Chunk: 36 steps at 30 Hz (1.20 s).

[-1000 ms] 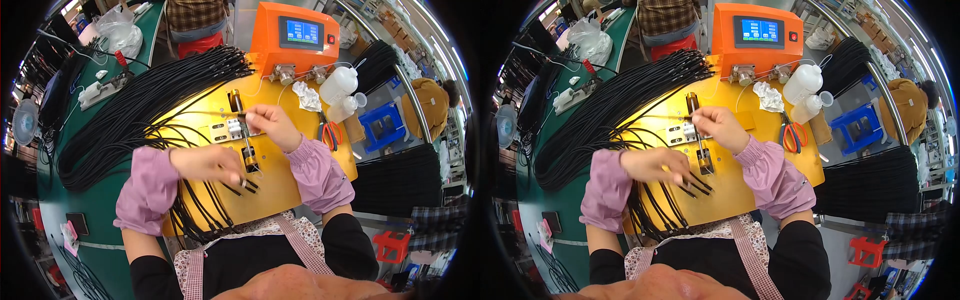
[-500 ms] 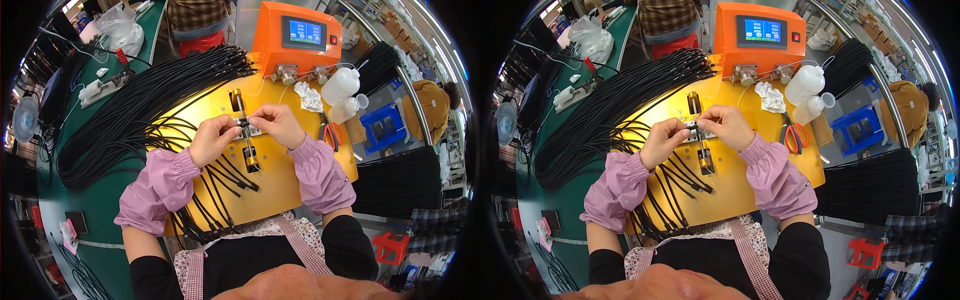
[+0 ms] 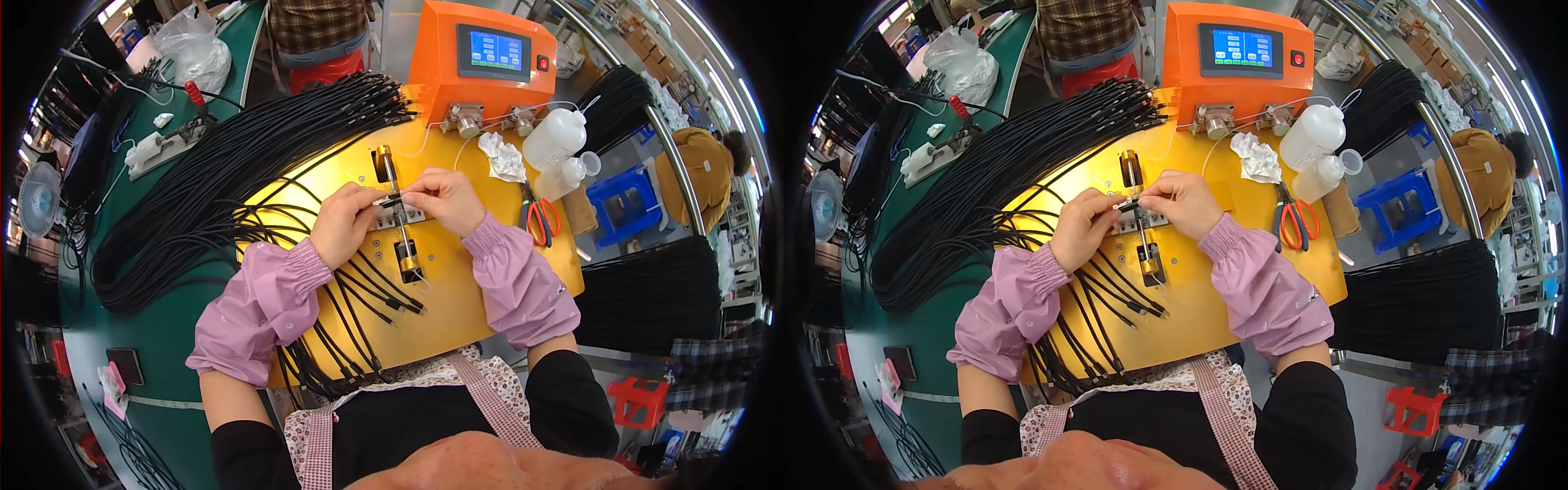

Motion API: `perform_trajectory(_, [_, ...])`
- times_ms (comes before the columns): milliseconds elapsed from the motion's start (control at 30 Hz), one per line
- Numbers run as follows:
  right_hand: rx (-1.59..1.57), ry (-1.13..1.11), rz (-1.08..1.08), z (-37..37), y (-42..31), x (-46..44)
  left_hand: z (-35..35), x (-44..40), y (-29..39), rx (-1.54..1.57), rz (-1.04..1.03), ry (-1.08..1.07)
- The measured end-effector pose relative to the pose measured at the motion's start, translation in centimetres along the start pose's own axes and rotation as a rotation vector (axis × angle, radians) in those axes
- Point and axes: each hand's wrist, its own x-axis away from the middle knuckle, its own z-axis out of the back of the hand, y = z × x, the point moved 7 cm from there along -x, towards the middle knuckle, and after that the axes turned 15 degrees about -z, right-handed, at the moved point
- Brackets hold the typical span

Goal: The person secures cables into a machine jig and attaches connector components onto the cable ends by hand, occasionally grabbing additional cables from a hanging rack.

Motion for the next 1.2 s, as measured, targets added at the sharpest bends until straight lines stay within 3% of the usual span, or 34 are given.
perform_trajectory(67, [0.059,0.027,0.049,0.1,0.2,-0.2,0.3,-0.1,0.4,-0.134,-0.072,0.012])
perform_trajectory(200, [0.174,0.063,0.088,0.0,0.3,-0.1,-0.6,0.1,1.2,-0.508,-0.193,-0.193])
perform_trajectory(367, [0.259,0.106,0.029,0.9,-0.7,-1.9,-1.0,0.3,2.0,-0.686,-0.285,-0.232])
perform_trajectory(433, [0.857,0.398,0.376,1.2,-3.3,-3.9,-1.1,0.4,2.0,-0.703,-0.285,-0.236])
perform_trajectory(467, [1.238,0.421,0.296,0.3,-3.8,-5.9,-1.2,0.4,2.1,-0.719,-0.296,-0.243])
perform_trajectory(533, [1.632,0.397,0.209,-1.0,-2.9,-9.9,-1.5,0.3,2.2,-0.752,-0.321,-0.257])
perform_trajectory(700, [1.796,0.203,0.266,-3.2,-2.0,-13.3,-1.6,0.3,2.4,-0.793,-0.364,-0.234])
perform_trajectory(1033, [1.341,0.640,0.556,0.9,-7.6,-6.3,-1.3,0.2,2.3,-0.730,-0.317,-0.264])
perform_trajectory(1200, [1.100,0.589,0.655,2.1,-7.5,0.6,-1.0,0.0,2.0,-0.739,-0.295,-0.293])
